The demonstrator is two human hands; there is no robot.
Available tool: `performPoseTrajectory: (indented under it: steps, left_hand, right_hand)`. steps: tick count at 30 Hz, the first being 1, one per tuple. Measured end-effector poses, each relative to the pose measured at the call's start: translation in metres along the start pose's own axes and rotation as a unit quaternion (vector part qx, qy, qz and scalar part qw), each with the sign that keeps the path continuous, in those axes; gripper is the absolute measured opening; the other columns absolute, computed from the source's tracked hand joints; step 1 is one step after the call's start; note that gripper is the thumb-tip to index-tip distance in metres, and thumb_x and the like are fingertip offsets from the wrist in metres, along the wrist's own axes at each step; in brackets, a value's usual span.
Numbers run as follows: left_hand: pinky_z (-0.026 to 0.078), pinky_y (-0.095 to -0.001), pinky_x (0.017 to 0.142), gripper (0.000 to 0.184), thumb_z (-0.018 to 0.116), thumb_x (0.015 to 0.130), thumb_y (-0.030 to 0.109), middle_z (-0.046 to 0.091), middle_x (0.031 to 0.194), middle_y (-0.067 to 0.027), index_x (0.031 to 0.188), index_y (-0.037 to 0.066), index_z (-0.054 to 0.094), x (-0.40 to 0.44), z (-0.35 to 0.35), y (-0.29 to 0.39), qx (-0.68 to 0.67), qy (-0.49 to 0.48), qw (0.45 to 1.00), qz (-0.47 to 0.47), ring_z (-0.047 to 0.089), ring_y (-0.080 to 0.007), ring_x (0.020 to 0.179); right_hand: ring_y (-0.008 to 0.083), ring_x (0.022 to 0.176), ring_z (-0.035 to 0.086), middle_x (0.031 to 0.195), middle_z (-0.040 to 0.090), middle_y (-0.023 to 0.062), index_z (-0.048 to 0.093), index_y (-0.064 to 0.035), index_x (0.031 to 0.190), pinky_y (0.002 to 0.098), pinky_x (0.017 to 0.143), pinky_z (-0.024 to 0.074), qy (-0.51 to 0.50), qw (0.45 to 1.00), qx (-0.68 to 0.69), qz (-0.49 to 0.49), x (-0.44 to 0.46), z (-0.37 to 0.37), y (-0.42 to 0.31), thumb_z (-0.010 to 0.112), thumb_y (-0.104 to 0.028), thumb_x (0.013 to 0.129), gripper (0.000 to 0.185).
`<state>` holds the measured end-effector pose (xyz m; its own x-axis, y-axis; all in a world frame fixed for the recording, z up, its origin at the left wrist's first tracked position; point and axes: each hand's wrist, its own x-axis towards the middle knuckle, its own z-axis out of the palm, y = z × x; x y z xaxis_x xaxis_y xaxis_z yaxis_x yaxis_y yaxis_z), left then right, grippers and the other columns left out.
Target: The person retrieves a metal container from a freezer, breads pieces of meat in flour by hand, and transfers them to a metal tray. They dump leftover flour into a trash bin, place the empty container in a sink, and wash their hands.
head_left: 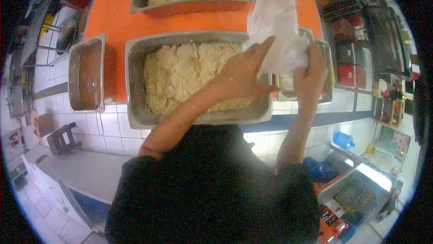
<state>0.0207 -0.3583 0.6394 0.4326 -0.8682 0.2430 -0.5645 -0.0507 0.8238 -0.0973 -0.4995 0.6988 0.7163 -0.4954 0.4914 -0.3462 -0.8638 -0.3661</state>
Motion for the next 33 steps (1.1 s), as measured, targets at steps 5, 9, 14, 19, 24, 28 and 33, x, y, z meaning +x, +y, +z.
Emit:
performPoseTrajectory:
  steps: [5,9,14,19,24,28,33]
  left_hand:
    - [0.056,-0.0482,0.078,0.053,0.080,0.075,0.031,0.067,0.099,-0.0273,0.114,-0.001,0.063,0.051,0.005,-0.040,-0.045,0.130,0.989,-0.060,0.067,-0.0416,0.092]
    - [0.058,-0.0424,0.061,0.027,0.076,0.078,0.019,0.069,0.069,-0.0206,0.094,-0.002,0.069,0.103,-0.015,-0.077,-0.083,0.239,0.965,0.071,0.069,-0.0379,0.065]
    - [0.056,-0.0364,0.052,0.019,0.069,0.079,0.008,0.070,0.070,-0.0140,0.096,-0.002,0.069,0.128,-0.021,-0.091,-0.278,0.160,0.931,-0.171,0.071,-0.0229,0.060]
    - [0.056,-0.0340,0.052,0.022,0.072,0.077,0.008,0.071,0.074,-0.0133,0.097,-0.001,0.069,0.137,-0.025,-0.078,-0.267,0.098,0.957,-0.056,0.070,-0.0211,0.060]
    - [0.058,-0.0395,0.066,0.032,0.077,0.074,0.019,0.072,0.081,-0.0169,0.098,-0.001,0.068,0.145,-0.009,-0.119,-0.070,0.097,0.992,-0.048,0.071,-0.0311,0.073]
    - [0.055,-0.0455,0.082,0.038,0.072,0.076,0.030,0.072,0.092,-0.0205,0.100,0.002,0.070,0.129,-0.018,-0.133,0.141,0.179,0.968,-0.104,0.070,-0.0394,0.090]
    - [0.054,-0.0464,0.085,0.043,0.068,0.077,0.040,0.072,0.097,-0.0202,0.101,0.004,0.072,0.110,-0.035,-0.164,0.122,-0.046,0.980,-0.152,0.069,-0.0379,0.095]
  right_hand:
    - [0.0449,0.103,0.061,0.111,0.065,0.0228,0.059,0.0024,0.120,0.0465,0.090,0.0490,-0.157,0.986,0.022,0.043,0.056,0.019,-0.076,0.054,-0.003,0.078,0.042]
    - [0.0454,0.106,0.061,0.119,0.063,0.0217,0.056,0.0021,0.123,0.0492,0.089,0.0484,-0.095,0.992,-0.050,-0.073,0.054,0.032,-0.049,0.070,-0.021,0.084,0.048]
    - [0.0437,0.108,0.061,0.119,0.062,0.0247,0.056,0.0035,0.123,0.0510,0.090,0.0482,-0.149,0.981,-0.100,0.070,0.017,0.074,0.010,0.075,-0.035,0.081,0.060]
    - [0.0432,0.106,0.062,0.110,0.064,0.0281,0.059,0.0018,0.120,0.0507,0.088,0.0499,-0.284,0.940,-0.099,0.159,0.052,0.122,0.071,0.072,-0.023,0.078,0.051]
    - [0.0418,0.093,0.065,0.092,0.068,0.0237,0.065,-0.0009,0.109,0.0491,0.079,0.0518,-0.224,0.953,-0.112,0.172,0.067,0.165,0.099,0.064,-0.008,0.077,0.033]
    - [0.0387,0.092,0.067,0.098,0.070,0.0209,0.069,-0.0053,0.107,0.0463,0.081,0.0535,0.021,0.997,0.033,-0.071,0.107,0.220,0.139,0.063,-0.009,0.078,0.030]
    - [0.0340,0.099,0.067,0.105,0.069,0.0207,0.068,-0.0042,0.110,0.0453,0.084,0.0518,-0.167,0.957,0.078,-0.223,0.124,0.232,0.125,0.071,-0.016,0.080,0.033]
